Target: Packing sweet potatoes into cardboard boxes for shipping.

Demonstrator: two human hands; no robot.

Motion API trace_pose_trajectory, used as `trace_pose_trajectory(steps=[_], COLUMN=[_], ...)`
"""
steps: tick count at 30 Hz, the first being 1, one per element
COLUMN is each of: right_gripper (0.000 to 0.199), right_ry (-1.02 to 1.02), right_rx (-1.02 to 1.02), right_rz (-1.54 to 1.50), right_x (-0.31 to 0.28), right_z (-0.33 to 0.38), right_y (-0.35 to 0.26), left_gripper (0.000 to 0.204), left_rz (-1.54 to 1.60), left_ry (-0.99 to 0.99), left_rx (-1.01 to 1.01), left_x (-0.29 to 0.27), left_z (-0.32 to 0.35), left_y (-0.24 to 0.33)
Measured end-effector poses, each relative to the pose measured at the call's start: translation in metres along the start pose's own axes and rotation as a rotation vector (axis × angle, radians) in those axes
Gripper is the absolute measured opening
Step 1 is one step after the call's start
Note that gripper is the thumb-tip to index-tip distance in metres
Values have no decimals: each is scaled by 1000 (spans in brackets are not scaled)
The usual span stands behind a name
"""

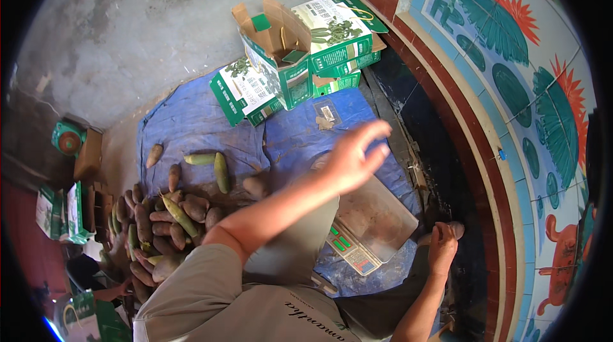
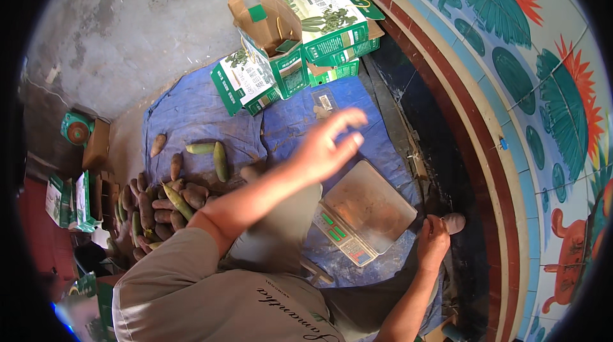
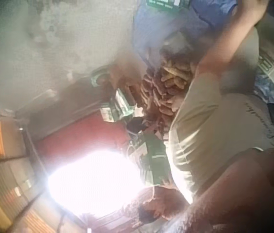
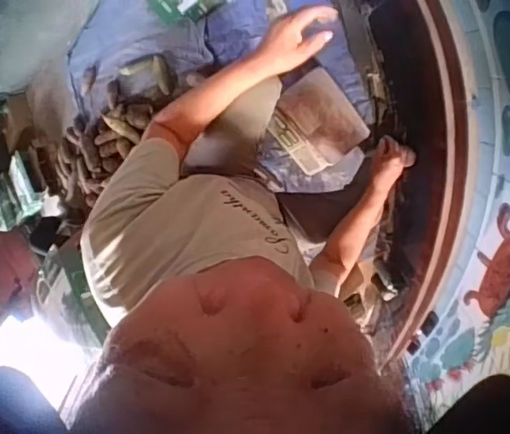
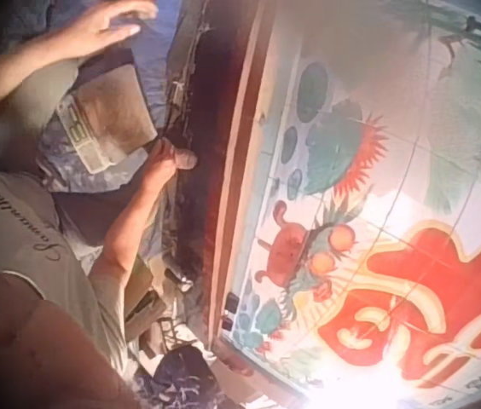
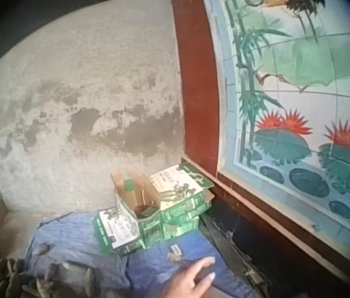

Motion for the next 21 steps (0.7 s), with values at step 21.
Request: trace_pose_trajectory(steps=[21], right_gripper=[12], right_ry=[-28], right_rx=[26], right_rz=[-42], right_x=[6], right_z=[-5], right_y=[-33], left_gripper=[20], left_rz=[-1821], left_ry=[-289], left_rx=[-144], left_x=[-228], left_z=[-115], left_y=[-218])
Point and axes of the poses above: each hand's wrist, its own z-axis away from the middle knuckle, its own x-axis out of the palm, y = z × x, the point moved 5 cm from there along -z, towards the middle knuckle, and after that the axes turned 3 degrees about y, right-handed, at the moved point
